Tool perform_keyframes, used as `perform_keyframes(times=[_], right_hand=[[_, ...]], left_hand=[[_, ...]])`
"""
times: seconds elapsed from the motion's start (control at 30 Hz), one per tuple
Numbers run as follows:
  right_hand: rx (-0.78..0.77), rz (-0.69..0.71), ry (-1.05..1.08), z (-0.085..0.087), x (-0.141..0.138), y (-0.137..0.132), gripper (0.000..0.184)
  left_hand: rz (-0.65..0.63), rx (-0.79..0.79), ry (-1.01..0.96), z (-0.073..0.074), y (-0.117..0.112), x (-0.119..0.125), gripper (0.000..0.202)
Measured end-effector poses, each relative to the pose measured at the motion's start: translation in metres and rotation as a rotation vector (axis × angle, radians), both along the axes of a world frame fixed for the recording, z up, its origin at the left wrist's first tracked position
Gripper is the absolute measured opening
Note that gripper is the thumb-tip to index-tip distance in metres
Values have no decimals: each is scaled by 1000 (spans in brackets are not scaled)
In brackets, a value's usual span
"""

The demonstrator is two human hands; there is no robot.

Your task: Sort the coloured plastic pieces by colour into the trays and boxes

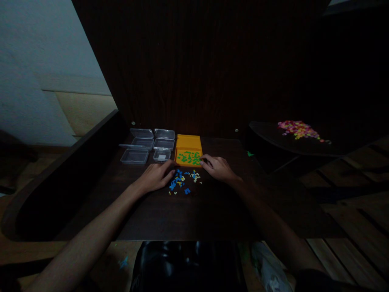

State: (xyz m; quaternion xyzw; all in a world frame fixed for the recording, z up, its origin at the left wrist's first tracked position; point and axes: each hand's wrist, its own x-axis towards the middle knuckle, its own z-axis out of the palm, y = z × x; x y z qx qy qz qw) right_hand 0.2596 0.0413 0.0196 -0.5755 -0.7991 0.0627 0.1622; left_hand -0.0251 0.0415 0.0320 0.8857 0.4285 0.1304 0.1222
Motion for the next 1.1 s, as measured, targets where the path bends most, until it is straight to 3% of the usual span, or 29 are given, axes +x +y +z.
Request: perform_keyframes(times=[0.33, 0.57, 0.83, 1.1], right_hand=[[-15, 137, 66, -5, -6, -26, 26], [-6, 52, -3, -14, -16, -28, 32], [-26, 104, 148, -17, -17, -24, 29], [5, 102, 119, -24, -18, -24, 30]], left_hand=[[-153, -65, 90, -4, 6, -4, 32], [-207, -133, -40, -4, 7, -5, 27], [-118, -58, 56, -6, 8, -4, 43], [-162, -62, -2, -14, 9, -4, 37]])
